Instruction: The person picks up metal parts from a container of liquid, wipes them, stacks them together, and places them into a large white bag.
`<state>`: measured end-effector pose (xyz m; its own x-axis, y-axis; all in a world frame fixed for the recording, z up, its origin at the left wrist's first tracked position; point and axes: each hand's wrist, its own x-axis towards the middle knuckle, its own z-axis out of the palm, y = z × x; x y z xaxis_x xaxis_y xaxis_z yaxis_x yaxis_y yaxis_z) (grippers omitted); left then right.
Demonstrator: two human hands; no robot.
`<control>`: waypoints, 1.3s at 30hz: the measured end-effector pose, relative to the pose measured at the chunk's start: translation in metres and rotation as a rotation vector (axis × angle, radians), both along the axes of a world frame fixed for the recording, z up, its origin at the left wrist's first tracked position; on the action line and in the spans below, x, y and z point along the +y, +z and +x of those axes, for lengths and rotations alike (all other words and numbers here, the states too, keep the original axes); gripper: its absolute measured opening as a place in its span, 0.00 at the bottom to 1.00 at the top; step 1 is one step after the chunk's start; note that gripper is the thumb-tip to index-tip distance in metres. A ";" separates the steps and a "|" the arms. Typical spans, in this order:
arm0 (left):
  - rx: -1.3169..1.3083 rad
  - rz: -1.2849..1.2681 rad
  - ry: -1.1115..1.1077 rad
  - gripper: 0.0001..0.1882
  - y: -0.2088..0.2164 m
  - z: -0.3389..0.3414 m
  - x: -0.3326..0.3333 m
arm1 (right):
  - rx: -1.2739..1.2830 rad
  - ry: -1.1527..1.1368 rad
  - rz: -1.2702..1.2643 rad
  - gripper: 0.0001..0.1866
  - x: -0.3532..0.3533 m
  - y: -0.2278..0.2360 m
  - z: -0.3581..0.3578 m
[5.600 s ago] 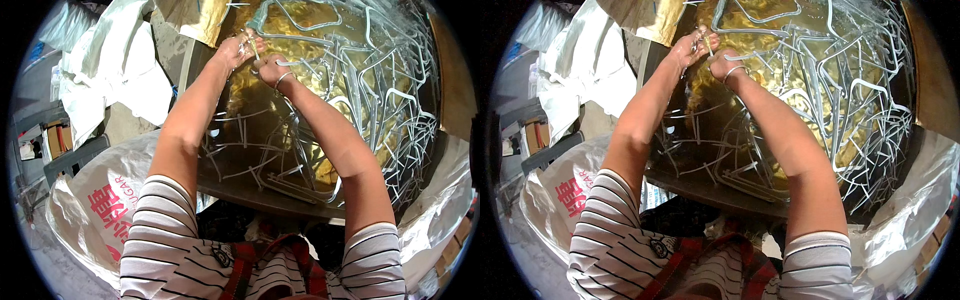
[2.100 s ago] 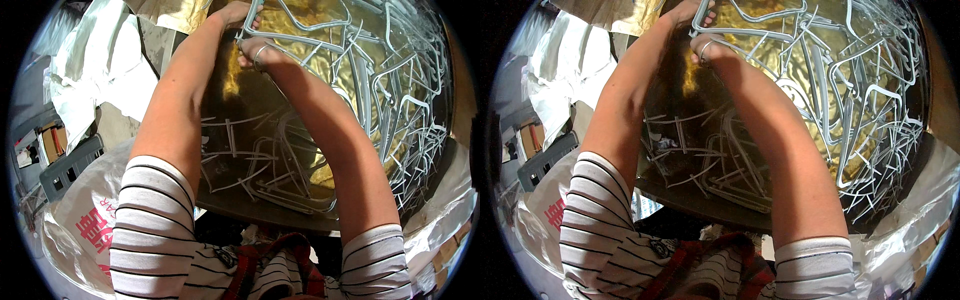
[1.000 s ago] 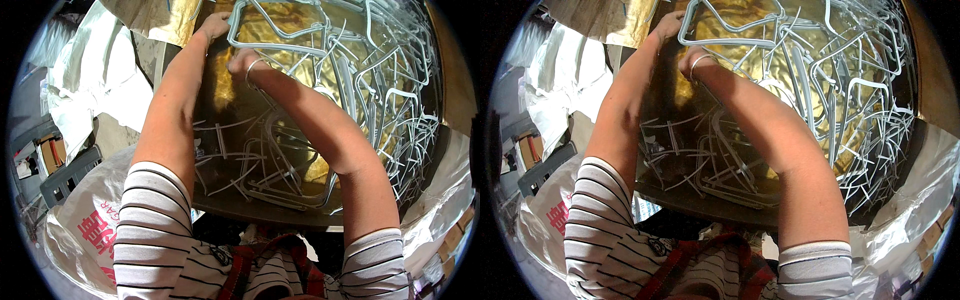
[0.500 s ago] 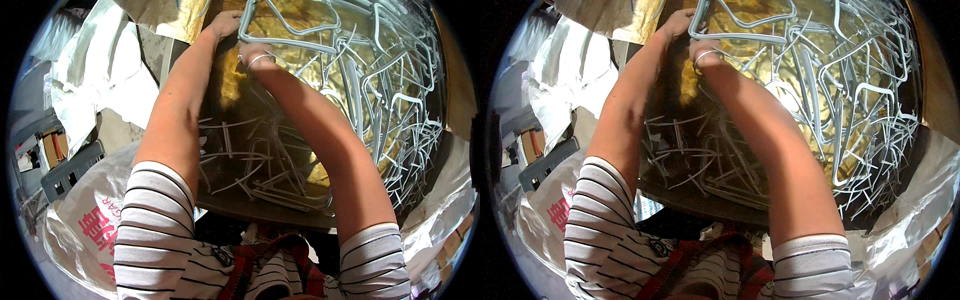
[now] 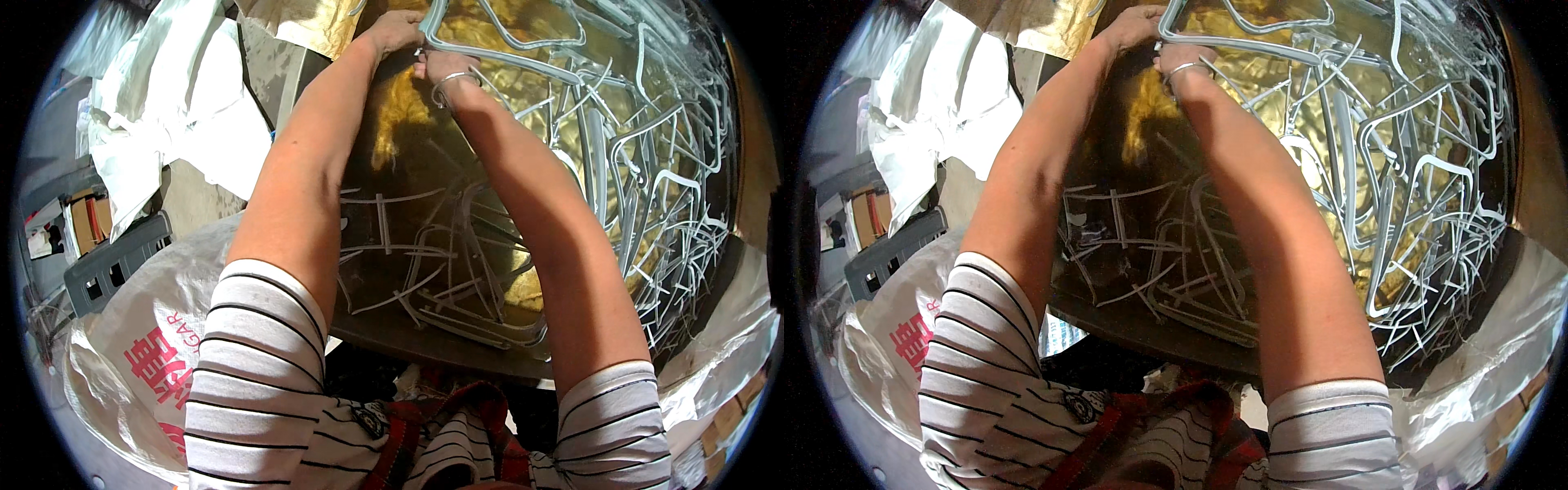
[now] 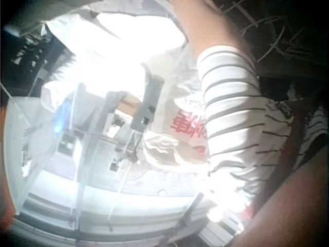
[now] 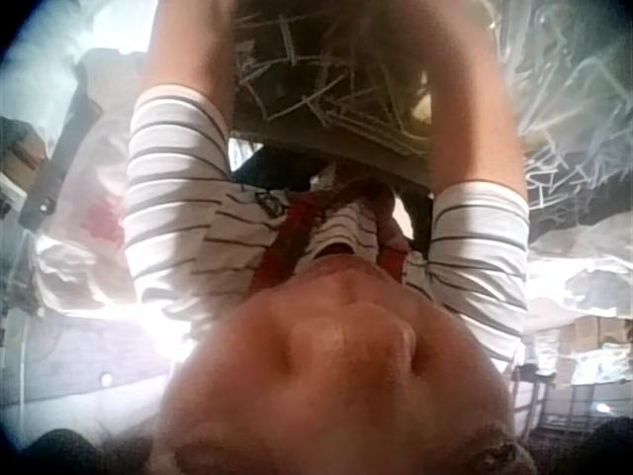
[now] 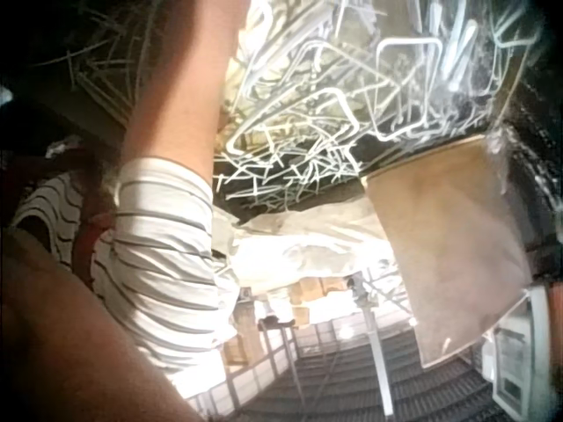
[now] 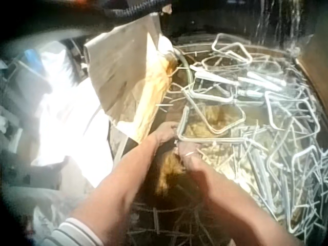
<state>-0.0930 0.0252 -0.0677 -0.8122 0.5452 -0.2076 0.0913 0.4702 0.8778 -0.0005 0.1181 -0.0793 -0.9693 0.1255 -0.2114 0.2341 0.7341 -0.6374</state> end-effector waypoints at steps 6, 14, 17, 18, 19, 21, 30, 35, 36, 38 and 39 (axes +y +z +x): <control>-0.171 0.073 0.068 0.17 0.016 0.008 -0.003 | -0.008 0.090 0.151 0.14 0.004 0.036 0.014; -0.080 0.045 0.077 0.17 0.017 0.005 0.006 | -0.012 -0.345 -0.612 0.09 0.009 0.009 -0.001; -0.008 -0.107 0.058 0.18 0.021 0.005 -0.002 | -0.008 -0.419 -0.784 0.10 -0.002 0.021 0.006; -0.058 -0.130 0.071 0.19 0.026 0.007 -0.002 | -0.020 -0.479 -0.888 0.10 -0.003 0.030 0.010; -0.108 -0.152 0.084 0.19 0.029 0.009 -0.002 | -0.005 -0.470 -0.910 0.10 -0.003 0.034 0.012; 0.012 -0.073 0.085 0.14 0.030 0.014 0.002 | 0.029 -0.454 -0.954 0.10 -0.001 0.040 0.014; 0.013 0.012 0.071 0.14 0.014 -0.002 -0.002 | 0.024 -0.428 -0.932 0.07 0.001 0.041 0.006; -0.035 0.005 0.080 0.14 0.036 0.008 0.011 | -0.013 -0.473 -1.035 0.06 0.013 0.038 0.004; -0.047 -0.008 0.089 0.14 0.040 0.010 0.010 | -0.033 -0.490 -1.014 0.07 0.010 0.041 0.008; -0.044 -0.024 0.094 0.14 0.042 0.012 0.010 | -0.117 -0.446 -0.892 0.09 0.008 0.045 0.013; -0.028 -0.027 0.096 0.14 0.042 0.011 0.009 | -0.181 -0.381 -0.790 0.10 0.007 0.045 0.016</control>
